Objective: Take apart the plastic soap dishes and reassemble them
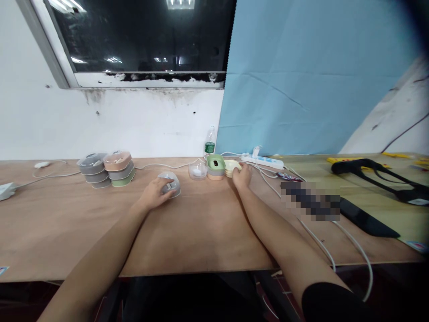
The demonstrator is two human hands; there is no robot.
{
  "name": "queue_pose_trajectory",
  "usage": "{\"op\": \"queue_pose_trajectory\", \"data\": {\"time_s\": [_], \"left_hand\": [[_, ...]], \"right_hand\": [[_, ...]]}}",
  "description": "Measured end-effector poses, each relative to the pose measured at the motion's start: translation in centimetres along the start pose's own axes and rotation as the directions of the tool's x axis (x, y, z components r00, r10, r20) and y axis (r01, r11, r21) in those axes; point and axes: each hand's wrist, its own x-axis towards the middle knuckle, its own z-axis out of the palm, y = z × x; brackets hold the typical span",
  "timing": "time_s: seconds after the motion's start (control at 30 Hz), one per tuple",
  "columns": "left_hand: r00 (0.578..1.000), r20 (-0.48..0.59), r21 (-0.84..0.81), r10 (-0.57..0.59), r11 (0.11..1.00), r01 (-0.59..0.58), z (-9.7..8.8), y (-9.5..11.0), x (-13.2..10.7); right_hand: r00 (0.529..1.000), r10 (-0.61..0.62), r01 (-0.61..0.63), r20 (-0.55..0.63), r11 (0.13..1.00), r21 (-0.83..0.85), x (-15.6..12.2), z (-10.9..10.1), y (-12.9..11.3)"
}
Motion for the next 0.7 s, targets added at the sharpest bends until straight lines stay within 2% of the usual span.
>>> {"op": "queue_pose_trajectory", "data": {"time_s": [0.1, 0.2, 0.3, 0.37, 0.43, 0.5, 0.6, 0.7], "left_hand": [[0.999, -0.040, -0.013, 0.012, 1.000, -0.013, 0.1, 0.4, 0.1], [0.999, 0.007, 0.045, -0.039, 0.998, 0.038, 0.6, 0.0, 0.0], [0.989, 0.086, 0.083, -0.116, 0.991, 0.109, 1.1, -0.8, -0.2], [0.986, 0.118, 0.074, -0.118, 0.991, 0.110, 1.1, -1.2, -0.3], [0.988, 0.127, 0.057, -0.088, 0.995, 0.081, 1.0, -1.2, -0.2], [0.989, 0.137, 0.034, -0.047, 0.998, 0.043, 0.8, -0.8, -0.2], [0.985, 0.166, -0.041, 0.040, 0.999, -0.034, 0.7, 0.3, -0.1], [0.979, 0.164, -0.142, 0.121, 0.985, -0.098, 0.8, 1.8, -0.1]], "right_hand": [[0.993, -0.087, 0.087, -0.081, 0.996, -0.002, -0.2, -0.5, -1.0], [0.963, -0.237, 0.241, -0.126, 0.971, 0.013, -0.5, -0.9, -2.1], [0.910, -0.400, 0.407, -0.107, 0.912, 0.052, -1.3, -1.0, -3.5], [0.855, -0.513, 0.518, -0.073, 0.850, 0.099, -2.1, -0.9, -4.6], [0.784, -0.620, 0.616, -0.033, 0.770, 0.168, -3.2, -0.8, -5.8], [0.693, -0.721, 0.697, 0.011, 0.674, 0.243, -4.5, -0.7, -7.1], [0.517, -0.851, 0.780, 0.092, 0.513, 0.358, -6.5, -0.6, -9.2], [0.334, -0.932, 0.798, 0.142, 0.360, 0.484, -8.1, -0.7, -10.8]]}}
